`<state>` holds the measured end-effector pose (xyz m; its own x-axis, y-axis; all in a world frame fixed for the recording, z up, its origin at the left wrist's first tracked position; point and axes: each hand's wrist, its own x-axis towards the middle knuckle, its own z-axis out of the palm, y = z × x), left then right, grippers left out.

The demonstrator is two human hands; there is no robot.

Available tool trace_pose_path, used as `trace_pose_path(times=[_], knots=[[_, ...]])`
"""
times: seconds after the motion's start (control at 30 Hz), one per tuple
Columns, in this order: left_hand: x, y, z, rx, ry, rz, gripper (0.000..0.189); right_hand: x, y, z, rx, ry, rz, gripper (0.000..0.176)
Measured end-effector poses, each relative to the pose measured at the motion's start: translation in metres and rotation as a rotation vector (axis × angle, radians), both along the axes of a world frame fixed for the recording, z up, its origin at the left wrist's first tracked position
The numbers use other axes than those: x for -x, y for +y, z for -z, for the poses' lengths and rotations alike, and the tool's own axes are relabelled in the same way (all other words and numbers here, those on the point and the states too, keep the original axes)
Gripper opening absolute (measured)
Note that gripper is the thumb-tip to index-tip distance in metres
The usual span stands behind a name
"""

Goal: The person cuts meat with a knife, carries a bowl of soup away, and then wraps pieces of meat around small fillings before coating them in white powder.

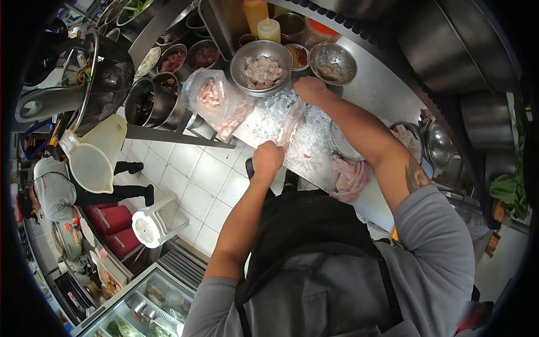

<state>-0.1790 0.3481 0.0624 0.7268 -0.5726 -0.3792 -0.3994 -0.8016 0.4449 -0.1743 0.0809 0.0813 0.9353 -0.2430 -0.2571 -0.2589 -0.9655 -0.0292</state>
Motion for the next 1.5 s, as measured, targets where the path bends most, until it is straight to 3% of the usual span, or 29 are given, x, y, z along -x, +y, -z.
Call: trace_pose_path(times=[0.13,0.23,0.33,0.37,0.43,0.47,0.57,0.77,0.87,0.97,1.03,1.2,1.3,1.4,1.5], knots=[[-0.003,0.005,-0.025,-0.129,-0.056,0.055,0.032,-0.003,-0.002,-0.004,-0.046,-0.058,0.099,0.023],[0.009,0.007,-0.011,0.229,-0.380,0.321,0.037,-0.002,-0.003,-0.020,-0.021,-0.122,0.081,0.023],[0.011,0.006,0.009,0.304,-0.544,0.517,0.036,0.012,0.015,-0.035,-0.055,-0.039,0.030,0.020],[0.012,0.006,0.016,0.321,-0.587,0.556,0.035,0.017,0.013,-0.024,-0.092,0.004,-0.089,0.020],[0.012,0.009,0.009,0.232,-0.469,0.554,0.034,0.034,0.013,-0.002,-0.168,0.091,-0.321,0.019],[0.012,0.012,0.005,0.187,-0.410,0.555,0.033,0.041,0.012,-0.001,-0.224,0.049,-0.276,0.021],[0.012,0.018,-0.002,0.114,-0.364,0.558,0.030,0.045,0.002,-0.001,-0.082,-0.089,-0.123,0.026],[0.014,0.029,-0.002,0.100,-0.307,0.464,0.026,0.052,-0.002,0.004,-0.072,-0.202,-0.183,0.030],[0.009,0.030,-0.024,0.048,-0.232,0.452,0.031,0.054,0.013,-0.012,-0.026,-0.310,-0.164,0.029],[0.010,0.033,-0.010,0.287,-0.358,0.456,0.038,0.058,0.052,-0.018,-0.155,0.030,-0.159,0.029],[0.010,0.037,-0.003,0.184,-0.325,0.531,0.041,0.072,0.084,0.002,-0.190,0.085,-0.247,0.028],[0.009,0.036,-0.009,0.263,-0.376,0.560,0.044,0.108,0.142,-0.014,-0.020,-0.198,-0.152,0.029],[0.010,0.036,-0.008,0.215,-0.380,0.647,0.045,0.119,0.144,0.000,0.002,-0.111,-0.143,0.031],[0.011,0.035,-0.010,0.228,-0.406,0.660,0.048,0.113,0.137,-0.003,-0.058,-0.415,-0.095,0.032],[0.010,0.036,-0.003,0.188,-0.421,0.694,0.050,0.101,0.125,-0.012,-0.140,-0.090,-0.003,0.034]])
